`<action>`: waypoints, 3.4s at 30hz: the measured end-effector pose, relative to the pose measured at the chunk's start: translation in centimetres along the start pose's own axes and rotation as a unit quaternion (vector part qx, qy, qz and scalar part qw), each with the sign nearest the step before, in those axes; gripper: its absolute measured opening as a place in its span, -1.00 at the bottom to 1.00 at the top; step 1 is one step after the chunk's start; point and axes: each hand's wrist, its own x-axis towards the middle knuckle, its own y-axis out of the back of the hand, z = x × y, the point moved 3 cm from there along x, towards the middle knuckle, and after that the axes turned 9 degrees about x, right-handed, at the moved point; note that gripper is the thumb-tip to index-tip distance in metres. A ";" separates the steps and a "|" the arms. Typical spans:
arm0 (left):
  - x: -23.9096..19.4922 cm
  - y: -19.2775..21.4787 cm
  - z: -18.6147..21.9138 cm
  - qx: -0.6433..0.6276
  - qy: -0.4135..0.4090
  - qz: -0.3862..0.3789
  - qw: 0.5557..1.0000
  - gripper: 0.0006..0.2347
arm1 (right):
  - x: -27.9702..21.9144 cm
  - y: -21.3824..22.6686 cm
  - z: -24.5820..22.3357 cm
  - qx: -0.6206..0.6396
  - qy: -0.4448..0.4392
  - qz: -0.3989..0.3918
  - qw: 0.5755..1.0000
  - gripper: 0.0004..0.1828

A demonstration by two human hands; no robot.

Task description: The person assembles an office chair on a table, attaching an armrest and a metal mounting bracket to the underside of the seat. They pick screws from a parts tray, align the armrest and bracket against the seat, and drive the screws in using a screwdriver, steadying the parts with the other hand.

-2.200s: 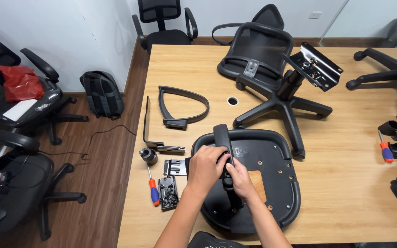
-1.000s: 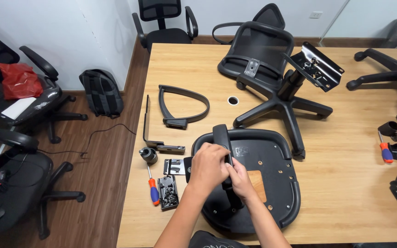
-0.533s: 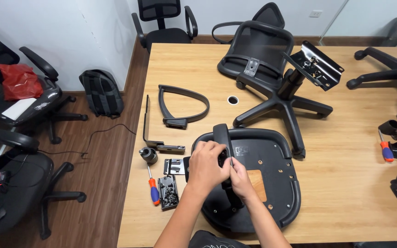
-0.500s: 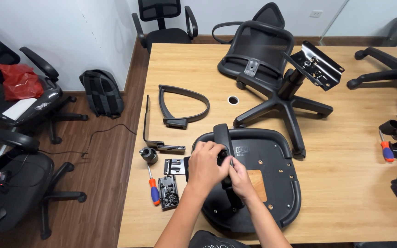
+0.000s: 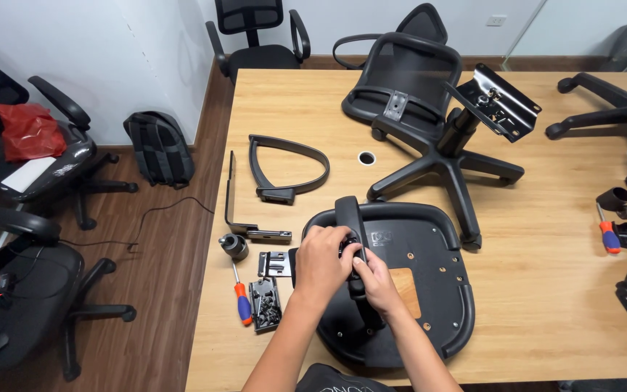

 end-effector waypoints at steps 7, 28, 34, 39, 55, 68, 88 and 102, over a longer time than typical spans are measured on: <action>0.3 1.4 1.3 -0.024 -0.087 -0.024 0.996 -0.65 | 0.0 1.6 2.1 -0.022 0.012 -0.010 1.000 -0.62; 0.4 2.0 1.0 -0.006 -0.080 -0.021 0.997 -0.74 | -0.4 -0.2 -0.2 -0.004 -0.011 0.015 1.000 -0.64; 0.1 0.7 0.3 -0.004 -0.077 -0.018 0.997 -0.81 | -0.4 0.6 0.3 -0.015 0.007 0.020 1.000 -0.64; 0.4 1.5 0.8 0.000 -0.062 0.011 0.998 -0.75 | -0.2 0.7 0.4 -0.007 -0.004 0.023 1.000 -0.66; 0.1 3.0 -1.5 -0.048 -0.048 0.070 0.995 -0.76 | 0.4 0.6 0.4 0.001 -0.019 0.026 0.999 -0.66; -7.5 6.5 -17.3 -0.013 0.210 0.077 0.975 -0.91 | 1.1 -2.8 0.2 -0.039 -0.142 0.030 0.989 -0.76; -16.3 -7.4 -26.5 0.100 0.372 -0.268 0.883 -0.91 | 2.0 -2.0 -1.0 -0.013 -0.146 0.106 0.983 -0.59; -17.6 -13.5 -27.7 0.194 0.430 -0.300 0.829 -0.83 | 2.2 -1.0 -0.6 0.011 -0.157 0.122 0.980 -0.60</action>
